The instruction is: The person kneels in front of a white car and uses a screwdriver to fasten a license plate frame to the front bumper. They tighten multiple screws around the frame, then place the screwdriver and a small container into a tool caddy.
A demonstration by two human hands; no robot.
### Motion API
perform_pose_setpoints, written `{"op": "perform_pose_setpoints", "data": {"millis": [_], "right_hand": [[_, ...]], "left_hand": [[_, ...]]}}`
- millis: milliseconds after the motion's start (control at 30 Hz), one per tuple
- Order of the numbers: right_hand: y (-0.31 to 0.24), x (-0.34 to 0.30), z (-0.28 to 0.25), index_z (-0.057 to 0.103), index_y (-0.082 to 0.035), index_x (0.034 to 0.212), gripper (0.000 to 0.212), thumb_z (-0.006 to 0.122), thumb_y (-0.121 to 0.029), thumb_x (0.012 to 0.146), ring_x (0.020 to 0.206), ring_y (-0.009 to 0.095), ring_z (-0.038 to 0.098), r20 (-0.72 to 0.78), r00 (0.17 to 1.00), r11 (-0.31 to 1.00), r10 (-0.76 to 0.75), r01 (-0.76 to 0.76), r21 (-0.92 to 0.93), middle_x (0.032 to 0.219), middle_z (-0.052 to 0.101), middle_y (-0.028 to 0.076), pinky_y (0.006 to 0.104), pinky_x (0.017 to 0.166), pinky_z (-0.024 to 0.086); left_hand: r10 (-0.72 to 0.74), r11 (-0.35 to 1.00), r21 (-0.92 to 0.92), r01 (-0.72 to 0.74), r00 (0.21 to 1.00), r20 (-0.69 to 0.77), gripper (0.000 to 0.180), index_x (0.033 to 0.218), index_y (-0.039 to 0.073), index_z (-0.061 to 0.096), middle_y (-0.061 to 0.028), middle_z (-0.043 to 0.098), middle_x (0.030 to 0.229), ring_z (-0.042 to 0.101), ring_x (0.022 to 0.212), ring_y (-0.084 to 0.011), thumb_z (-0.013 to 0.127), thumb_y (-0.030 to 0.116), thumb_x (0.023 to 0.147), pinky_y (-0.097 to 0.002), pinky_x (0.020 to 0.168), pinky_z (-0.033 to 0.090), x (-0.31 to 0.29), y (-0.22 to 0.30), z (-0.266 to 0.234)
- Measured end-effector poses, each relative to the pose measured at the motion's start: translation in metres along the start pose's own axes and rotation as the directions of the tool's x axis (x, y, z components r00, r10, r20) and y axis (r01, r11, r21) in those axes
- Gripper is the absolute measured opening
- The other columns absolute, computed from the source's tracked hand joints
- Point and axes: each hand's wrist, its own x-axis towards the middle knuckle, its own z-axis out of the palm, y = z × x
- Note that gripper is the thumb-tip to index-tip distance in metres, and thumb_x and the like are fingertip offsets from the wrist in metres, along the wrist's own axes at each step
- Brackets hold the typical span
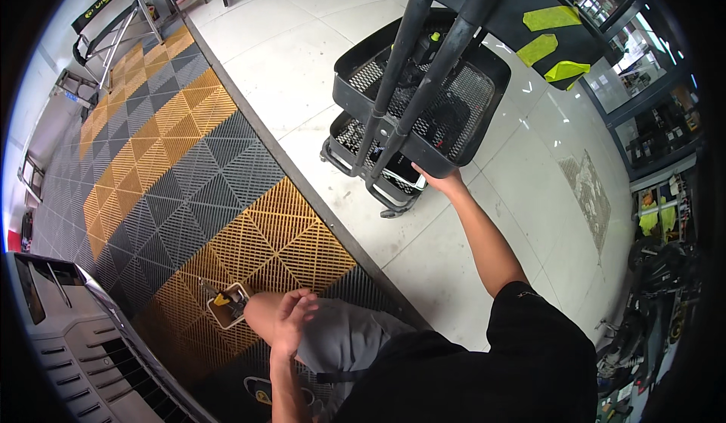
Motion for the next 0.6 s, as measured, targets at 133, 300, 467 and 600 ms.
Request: {"op": "perform_pose_setpoints", "data": {"millis": [133, 300, 467, 600], "right_hand": [[-0.016, 0.040, -0.007, 0.068, -0.004, 0.123, 0.043, 0.060, -0.041, 0.101, 0.121, 0.033, 0.064, 0.062, 0.992, 0.993, 0.114, -0.115, 0.014, 0.124, 0.070, 0.018, 0.0444, 0.104, 0.048], [-0.010, 0.068, 0.014, 0.068, -0.003, 0.122, 0.042, 0.061, -0.040, 0.101, 0.119, 0.033, 0.064, 0.096, 0.982, 0.986, 0.164, -0.159, -0.057, 0.122, 0.070, 0.019, 0.0449, 0.102, 0.049], [-0.009, 0.042, 0.015, 0.068, -0.002, 0.120, 0.041, 0.062, -0.038, 0.100, 0.117, 0.034, 0.065, 0.104, 0.991, 0.995, 0.081, -0.074, -0.069, 0.120, 0.071, 0.021, 0.0455, 0.100, 0.050], [-0.022, 0.012, -0.006, 0.067, 0.000, 0.115, 0.040, 0.063, -0.037, 0.100, 0.111, 0.034, 0.067, 0.266, 0.947, 0.980, 0.180, -0.197, 0.038, 0.115, 0.071, 0.022, 0.0457, 0.096, 0.050]], "left_hand": [[-0.037, 0.999, 0.006, 0.036, 0.999, 0.009, 0.029, 0.128, 0.007, 0.061, -0.0024, 0.069, 0.117, 0.066, 0.102, -0.0138, 0.058, 0.026, 0.106, -0.0290, 0.089, 0.049, 0.000, 0.000, 0.000], [-0.012, 0.996, 0.090, 0.008, 0.999, 0.039, 0.028, 0.128, 0.009, 0.061, -0.0027, 0.070, 0.116, 0.067, 0.104, -0.0154, 0.053, 0.026, 0.108, -0.0303, 0.089, 0.050, 0.002, 0.005, 0.006], [0.019, 0.999, 0.042, -0.021, 0.999, 0.036, 0.027, 0.127, 0.008, 0.061, -0.0026, 0.070, 0.115, 0.067, 0.102, -0.0151, 0.053, 0.025, 0.108, -0.0302, 0.089, 0.050, 0.004, 0.010, -0.002], [0.002, 1.000, -0.018, -0.003, 0.999, -0.032, 0.027, 0.130, 0.007, 0.059, -0.0030, 0.069, 0.118, 0.065, 0.102, -0.0126, 0.053, 0.023, 0.108, -0.0289, 0.088, 0.049, 0.004, 0.018, -0.021]]}}
